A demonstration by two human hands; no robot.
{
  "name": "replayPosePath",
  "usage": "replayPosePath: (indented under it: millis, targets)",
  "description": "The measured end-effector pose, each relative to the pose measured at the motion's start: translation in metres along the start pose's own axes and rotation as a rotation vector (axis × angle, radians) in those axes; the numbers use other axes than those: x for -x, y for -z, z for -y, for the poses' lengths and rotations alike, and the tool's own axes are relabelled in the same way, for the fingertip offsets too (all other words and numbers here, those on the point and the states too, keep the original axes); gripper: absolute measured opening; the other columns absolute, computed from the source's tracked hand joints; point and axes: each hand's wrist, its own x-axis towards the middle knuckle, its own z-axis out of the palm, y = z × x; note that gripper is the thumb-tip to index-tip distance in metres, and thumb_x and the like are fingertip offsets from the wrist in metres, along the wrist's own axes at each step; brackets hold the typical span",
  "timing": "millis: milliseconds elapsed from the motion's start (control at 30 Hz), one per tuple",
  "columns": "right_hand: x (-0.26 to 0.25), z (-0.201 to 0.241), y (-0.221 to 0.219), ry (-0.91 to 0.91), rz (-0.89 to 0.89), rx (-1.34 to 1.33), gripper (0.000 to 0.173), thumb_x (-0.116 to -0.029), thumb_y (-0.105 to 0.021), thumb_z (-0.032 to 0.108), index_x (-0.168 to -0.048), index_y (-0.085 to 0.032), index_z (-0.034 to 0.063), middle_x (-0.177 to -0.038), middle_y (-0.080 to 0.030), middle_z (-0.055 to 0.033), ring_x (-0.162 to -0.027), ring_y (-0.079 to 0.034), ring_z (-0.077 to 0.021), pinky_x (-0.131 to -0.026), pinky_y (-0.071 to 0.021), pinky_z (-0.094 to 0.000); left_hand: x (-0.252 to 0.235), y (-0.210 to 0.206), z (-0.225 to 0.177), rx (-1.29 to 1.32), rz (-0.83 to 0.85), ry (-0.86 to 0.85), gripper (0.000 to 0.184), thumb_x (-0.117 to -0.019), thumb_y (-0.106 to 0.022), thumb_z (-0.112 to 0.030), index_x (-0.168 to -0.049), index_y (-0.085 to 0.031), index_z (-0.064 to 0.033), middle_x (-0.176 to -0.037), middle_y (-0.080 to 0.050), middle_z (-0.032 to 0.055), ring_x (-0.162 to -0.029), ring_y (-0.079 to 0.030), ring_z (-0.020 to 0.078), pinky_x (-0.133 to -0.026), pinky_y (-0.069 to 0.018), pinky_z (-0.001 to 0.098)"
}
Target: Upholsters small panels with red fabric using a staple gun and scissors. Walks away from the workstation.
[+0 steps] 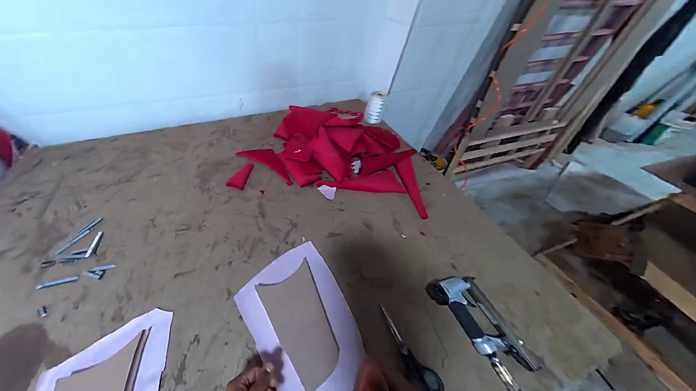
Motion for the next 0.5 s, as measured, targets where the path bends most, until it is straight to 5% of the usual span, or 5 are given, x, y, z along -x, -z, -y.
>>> replayPosePath:
  millis: [67, 167, 333, 500]
  targets:
    - [-0.032, -0.083, -0.002, -0.219, -0.159, 0.159, 0.047, -0.1093, -0.043, 0.033, -0.085, -0.066, 0.0004, -0.070, -0.064, -0.0055, -0.066, -0.064, -0.0165, -0.067, -0.0567, -0.0382, -0.010, -0.016, -0.002, 0.047, -0.076, 0.036, 0.033, -0.1068, -0.055, -0.026, -0.100, -0.070, 0.0020, -0.080, -0.073, 0.0100, -0.065, -0.069, 0.0183, -0.063, -0.0606, 0.0366]
    - [-0.066, -0.158, -0.009, -0.357, -0.042, 0.339, 0.043, -0.1086, -0.046, 0.033, -0.129, -0.065, 0.0002, -0.122, -0.070, -0.0132, -0.116, -0.066, -0.0211, -0.106, -0.0521, -0.0425, -0.029, -0.042, -0.003, 0.092, -0.139, 0.055, 0.040, -0.1024, -0.063, -0.024, -0.135, -0.060, 0.0001, -0.107, -0.073, 0.0159, -0.085, -0.073, 0.0247, -0.077, -0.0637, 0.0444]
    - [-0.066, -0.167, -0.045, -0.316, -0.073, 0.386, 0.050, -0.1052, -0.048, 0.044, -0.135, -0.063, 0.0074, -0.128, -0.067, -0.0081, -0.120, -0.062, -0.0190, -0.105, -0.0518, -0.0418, -0.028, -0.063, -0.020, 0.162, -0.181, 0.090, 0.054, -0.0933, -0.075, -0.022, -0.139, -0.054, -0.0012, -0.115, -0.068, 0.0166, -0.095, -0.073, 0.0265, -0.074, -0.0662, 0.0460]
    - [-0.051, -0.168, -0.036, -0.290, -0.086, 0.437, 0.050, -0.1046, -0.048, 0.048, -0.134, -0.064, 0.0108, -0.128, -0.067, -0.0048, -0.120, -0.062, -0.0179, -0.105, -0.0521, -0.0422, -0.011, -0.053, -0.009, 0.186, -0.088, 0.120, 0.054, -0.0954, -0.071, -0.018, -0.142, -0.050, -0.0004, -0.118, -0.068, 0.0173, -0.091, -0.074, 0.0277, -0.075, -0.0659, 0.0448]
